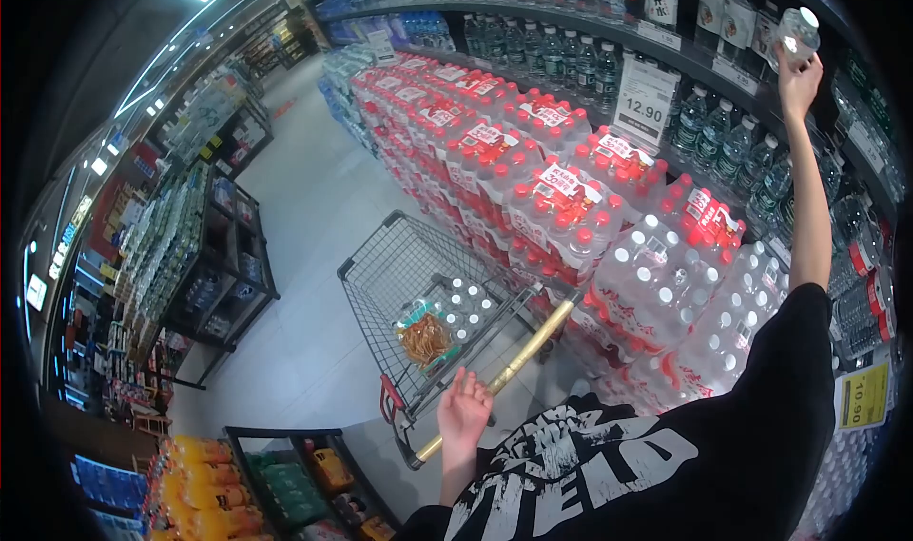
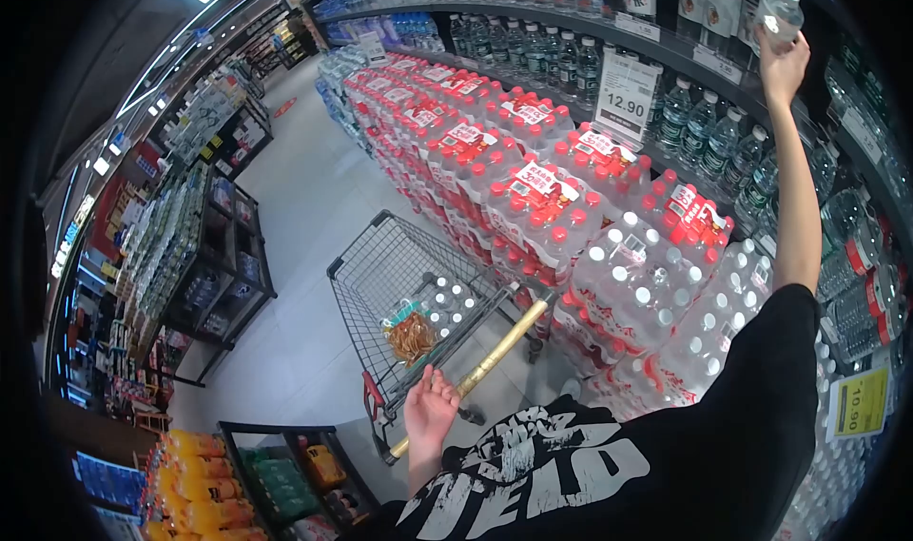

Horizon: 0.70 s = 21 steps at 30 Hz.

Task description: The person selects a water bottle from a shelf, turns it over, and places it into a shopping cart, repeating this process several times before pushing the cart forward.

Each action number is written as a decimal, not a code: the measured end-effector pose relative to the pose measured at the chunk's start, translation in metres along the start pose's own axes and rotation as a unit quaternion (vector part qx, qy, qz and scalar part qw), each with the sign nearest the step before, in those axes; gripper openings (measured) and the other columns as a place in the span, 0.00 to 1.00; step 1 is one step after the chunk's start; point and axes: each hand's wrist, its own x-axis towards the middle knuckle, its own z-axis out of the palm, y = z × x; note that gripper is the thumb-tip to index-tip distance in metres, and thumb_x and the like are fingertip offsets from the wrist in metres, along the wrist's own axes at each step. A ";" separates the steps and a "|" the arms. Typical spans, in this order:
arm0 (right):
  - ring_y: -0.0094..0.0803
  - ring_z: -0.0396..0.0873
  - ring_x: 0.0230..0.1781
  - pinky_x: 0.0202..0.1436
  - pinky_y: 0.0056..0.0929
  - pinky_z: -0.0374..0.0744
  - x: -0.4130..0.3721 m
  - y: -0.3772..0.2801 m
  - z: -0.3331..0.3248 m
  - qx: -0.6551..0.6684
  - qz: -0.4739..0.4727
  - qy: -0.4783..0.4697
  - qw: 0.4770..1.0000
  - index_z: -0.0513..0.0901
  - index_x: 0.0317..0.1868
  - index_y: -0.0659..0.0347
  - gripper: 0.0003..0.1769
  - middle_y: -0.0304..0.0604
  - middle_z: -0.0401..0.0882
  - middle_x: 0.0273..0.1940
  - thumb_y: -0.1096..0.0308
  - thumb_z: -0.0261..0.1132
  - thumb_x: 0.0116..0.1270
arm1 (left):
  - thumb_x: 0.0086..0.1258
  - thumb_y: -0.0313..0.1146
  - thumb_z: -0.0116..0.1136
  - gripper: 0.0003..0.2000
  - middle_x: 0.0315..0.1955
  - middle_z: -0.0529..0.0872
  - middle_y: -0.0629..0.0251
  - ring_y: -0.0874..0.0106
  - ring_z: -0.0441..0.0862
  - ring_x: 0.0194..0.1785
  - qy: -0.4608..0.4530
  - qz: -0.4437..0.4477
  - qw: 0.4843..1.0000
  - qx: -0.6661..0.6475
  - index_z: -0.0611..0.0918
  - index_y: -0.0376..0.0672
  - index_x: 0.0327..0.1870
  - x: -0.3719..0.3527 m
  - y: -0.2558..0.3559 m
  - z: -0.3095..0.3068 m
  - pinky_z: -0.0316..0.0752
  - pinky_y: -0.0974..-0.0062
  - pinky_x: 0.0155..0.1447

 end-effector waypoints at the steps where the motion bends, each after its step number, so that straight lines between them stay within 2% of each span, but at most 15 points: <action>1: 0.41 0.74 0.53 0.56 0.34 0.73 -0.004 -0.025 -0.014 0.067 0.021 -0.014 0.997 0.68 0.57 0.68 0.43 0.54 0.70 0.53 0.47 0.74 0.49 | 0.67 0.33 0.48 0.14 0.44 0.81 0.62 0.69 0.74 0.44 -0.005 -0.002 1.000 0.000 0.77 0.42 0.50 -0.005 0.007 -0.008 0.67 0.73 0.50; 3: 0.34 0.75 0.53 0.56 0.30 0.73 -0.014 -0.063 -0.033 0.149 0.023 -0.028 0.988 0.69 0.56 0.71 0.43 0.51 0.71 0.53 0.49 0.76 0.48 | 0.67 0.33 0.48 0.14 0.44 0.80 0.61 0.67 0.74 0.44 -0.008 0.000 1.000 -0.015 0.76 0.41 0.51 -0.016 0.021 -0.022 0.67 0.71 0.50; 5: 0.33 0.75 0.52 0.57 0.28 0.72 -0.033 -0.113 -0.059 0.113 -0.030 -0.045 0.992 0.68 0.55 0.73 0.39 0.50 0.73 0.51 0.57 0.77 0.50 | 0.67 0.33 0.48 0.14 0.44 0.79 0.61 0.66 0.74 0.45 -0.004 -0.006 1.000 -0.022 0.74 0.41 0.52 -0.028 0.034 -0.027 0.68 0.70 0.51; 7: 0.32 0.76 0.51 0.57 0.27 0.71 -0.063 -0.172 -0.081 0.266 -0.029 -0.083 0.960 0.68 0.55 0.71 0.34 0.48 0.74 0.50 0.65 0.75 0.53 | 0.68 0.35 0.47 0.13 0.44 0.80 0.61 0.66 0.75 0.46 -0.017 -0.038 0.999 -0.004 0.75 0.41 0.50 -0.035 0.047 -0.025 0.68 0.69 0.51; 8: 0.31 0.75 0.51 0.56 0.26 0.71 -0.083 -0.209 -0.094 0.308 0.000 -0.106 0.945 0.68 0.54 0.71 0.30 0.46 0.74 0.51 0.72 0.73 0.55 | 0.68 0.35 0.47 0.13 0.44 0.80 0.61 0.66 0.75 0.46 -0.007 -0.025 1.000 -0.007 0.75 0.41 0.50 -0.039 0.054 -0.025 0.68 0.69 0.51; 10: 0.29 0.75 0.50 0.56 0.26 0.70 -0.130 -0.275 -0.119 0.424 0.052 -0.177 0.887 0.68 0.55 0.69 0.27 0.46 0.74 0.51 0.78 0.69 0.56 | 0.70 0.39 0.47 0.12 0.45 0.81 0.63 0.68 0.74 0.43 -0.053 -0.022 0.998 0.036 0.78 0.43 0.43 -0.047 0.068 -0.028 0.68 0.71 0.49; 12: 0.28 0.75 0.48 0.53 0.27 0.73 -0.189 -0.315 -0.139 0.436 0.091 -0.271 0.853 0.67 0.56 0.67 0.31 0.45 0.74 0.49 0.77 0.71 0.53 | 0.70 0.42 0.47 0.12 0.44 0.81 0.64 0.68 0.74 0.44 -0.057 -0.005 0.998 0.039 0.78 0.44 0.40 -0.056 0.081 -0.037 0.68 0.71 0.49; 13: 0.30 0.75 0.49 0.53 0.29 0.73 -0.228 -0.326 -0.145 0.454 0.121 -0.326 0.821 0.65 0.59 0.66 0.36 0.46 0.73 0.51 0.74 0.73 0.50 | 0.71 0.44 0.47 0.12 0.43 0.81 0.65 0.69 0.75 0.44 -0.065 0.002 0.997 0.046 0.78 0.46 0.36 -0.060 0.088 -0.041 0.68 0.71 0.48; 14: 0.32 0.74 0.52 0.54 0.32 0.73 -0.261 -0.350 -0.153 0.494 0.143 -0.424 0.745 0.62 0.60 0.66 0.41 0.47 0.71 0.54 0.73 0.74 0.47 | 0.72 0.44 0.47 0.13 0.41 0.81 0.67 0.70 0.75 0.45 -0.051 0.012 0.997 0.055 0.78 0.48 0.31 -0.065 0.093 -0.043 0.68 0.71 0.48; 15: 0.32 0.75 0.51 0.54 0.33 0.75 -0.278 -0.403 -0.170 0.533 0.225 -0.441 0.686 0.62 0.59 0.65 0.44 0.46 0.73 0.50 0.71 0.77 0.43 | 0.72 0.44 0.47 0.13 0.41 0.81 0.67 0.70 0.75 0.45 -0.052 0.027 0.997 0.053 0.78 0.48 0.31 -0.068 0.096 -0.046 0.68 0.71 0.48; 17: 0.31 0.75 0.51 0.56 0.31 0.73 -0.334 -0.441 -0.171 0.526 0.226 -0.570 0.590 0.64 0.58 0.65 0.43 0.46 0.73 0.51 0.70 0.78 0.42 | 0.73 0.41 0.46 0.12 0.39 0.81 0.68 0.71 0.75 0.45 -0.039 0.060 0.996 0.051 0.76 0.49 0.29 -0.084 0.100 -0.059 0.68 0.72 0.47; 18: 0.29 0.75 0.51 0.57 0.30 0.72 -0.361 -0.462 -0.174 0.573 0.229 -0.578 0.534 0.65 0.56 0.65 0.39 0.45 0.75 0.49 0.71 0.76 0.45 | 0.73 0.41 0.46 0.12 0.39 0.81 0.68 0.71 0.75 0.45 -0.033 0.075 0.995 0.050 0.76 0.49 0.29 -0.095 0.100 -0.068 0.68 0.72 0.47; 19: 0.29 0.76 0.50 0.56 0.29 0.72 -0.390 -0.476 -0.177 0.580 0.277 -0.610 0.463 0.66 0.53 0.65 0.35 0.44 0.76 0.47 0.72 0.75 0.46 | 0.72 0.37 0.48 0.05 0.46 0.76 0.66 0.68 0.74 0.49 -0.022 0.118 0.989 0.085 0.75 0.50 0.38 -0.104 0.098 -0.077 0.69 0.71 0.50; 20: 0.28 0.76 0.49 0.55 0.29 0.73 -0.418 -0.484 -0.180 0.571 0.292 -0.638 0.427 0.67 0.52 0.65 0.32 0.44 0.76 0.46 0.73 0.74 0.49 | 0.70 0.33 0.50 0.07 0.53 0.72 0.65 0.66 0.73 0.52 -0.011 0.160 0.980 0.120 0.73 0.50 0.47 -0.112 0.096 -0.084 0.70 0.70 0.53; 21: 0.27 0.77 0.48 0.53 0.27 0.75 -0.432 -0.495 -0.188 0.551 0.316 -0.666 0.390 0.67 0.51 0.65 0.30 0.44 0.77 0.46 0.73 0.73 0.50 | 0.69 0.29 0.53 0.15 0.60 0.67 0.63 0.63 0.72 0.56 0.000 0.200 0.968 0.152 0.71 0.50 0.55 -0.117 0.098 -0.087 0.71 0.68 0.56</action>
